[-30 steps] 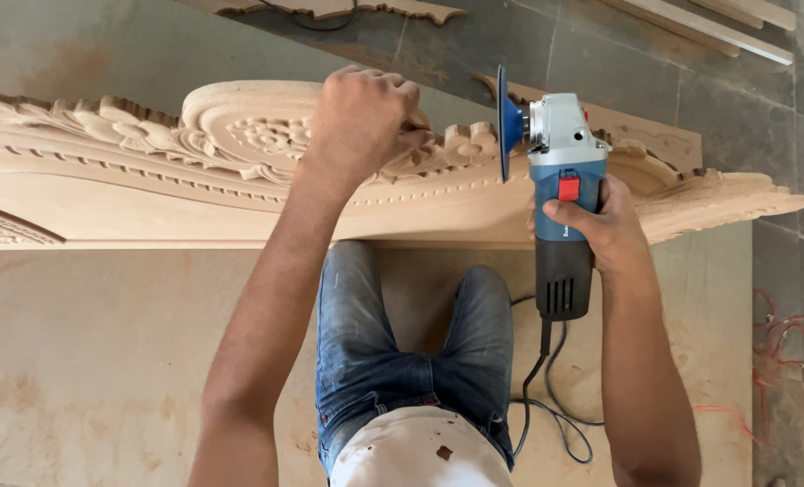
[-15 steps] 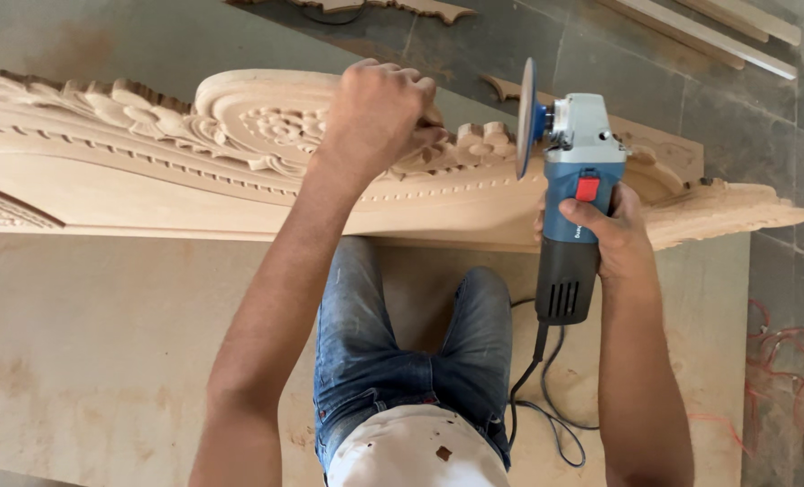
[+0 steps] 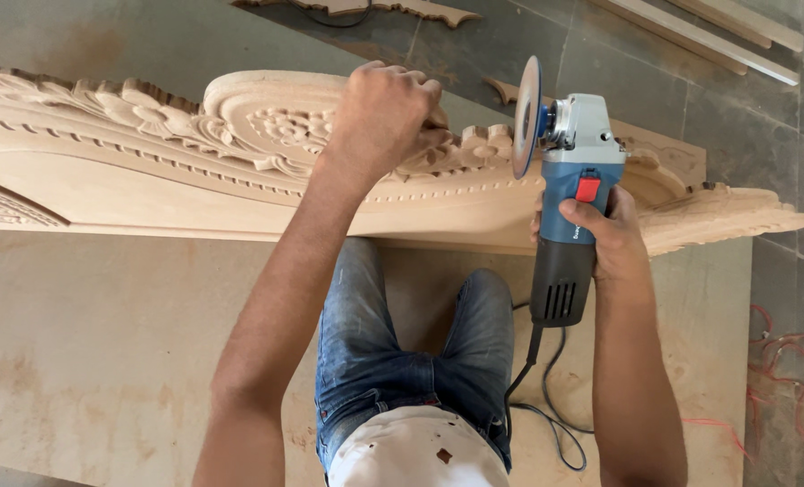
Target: The person uses an angle grinder with a sanding disc to smooth the surface of a large, ornately carved wooden piece. They hold the tool with their right hand and guide it along the carved details while kneeling on the floor.
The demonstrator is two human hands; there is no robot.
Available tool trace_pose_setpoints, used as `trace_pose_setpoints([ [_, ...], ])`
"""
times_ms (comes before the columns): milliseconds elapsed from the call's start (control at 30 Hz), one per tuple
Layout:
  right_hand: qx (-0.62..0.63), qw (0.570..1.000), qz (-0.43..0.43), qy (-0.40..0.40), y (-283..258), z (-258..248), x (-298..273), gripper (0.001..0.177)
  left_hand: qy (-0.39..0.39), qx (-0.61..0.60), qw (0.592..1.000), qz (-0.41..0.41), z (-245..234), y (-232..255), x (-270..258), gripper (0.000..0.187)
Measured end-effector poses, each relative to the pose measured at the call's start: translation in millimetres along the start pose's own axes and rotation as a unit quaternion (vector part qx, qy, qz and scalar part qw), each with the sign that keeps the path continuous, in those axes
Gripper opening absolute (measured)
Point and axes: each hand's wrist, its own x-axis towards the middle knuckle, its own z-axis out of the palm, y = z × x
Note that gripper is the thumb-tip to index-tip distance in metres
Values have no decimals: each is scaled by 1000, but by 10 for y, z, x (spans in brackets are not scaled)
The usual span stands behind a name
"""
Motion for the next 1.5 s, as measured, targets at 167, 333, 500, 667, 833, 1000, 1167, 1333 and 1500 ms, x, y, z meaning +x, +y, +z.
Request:
trace_pose_setpoints([
  [167, 47, 999, -17, -3, 40, -12, 28, 51, 8, -10, 1000, 3, 9, -13, -4, 48],
  [333, 48, 998, -31, 16, 30, -68, 42, 53, 2, 14, 1000, 0, 70, -4, -9, 50],
  [500, 38, 999, -22, 14, -37, -105, 45, 56, -10, 26, 1000, -2, 92, -13, 8, 54],
  [667, -4, 1000, -4, 21, -113, -89, 49, 53, -6, 23, 1000, 2, 48, -14, -15, 51],
  [833, -51, 998, 11, 30, -163, -38, 66, 48, -23, 30, 999, -2, 30, 0, 8, 53],
  [1000, -71, 997, 11, -6, -203, -38, 126, 46, -26, 12, 1000, 1, 20, 2, 0, 51],
  [1167, -89, 996, 16, -3, -217, -64, 126, 46, -16, 38, 999, 7, 33, -9, 0, 53],
  [1333, -91, 996, 10, 2, -212, -36, 121, 47, -36, 40, 999, -1, 75, -11, 4, 56],
  [1500, -77, 997, 13, 4, -225, 25, 140, 50, -49, 43, 998, -2, 91, -11, 17, 54],
])
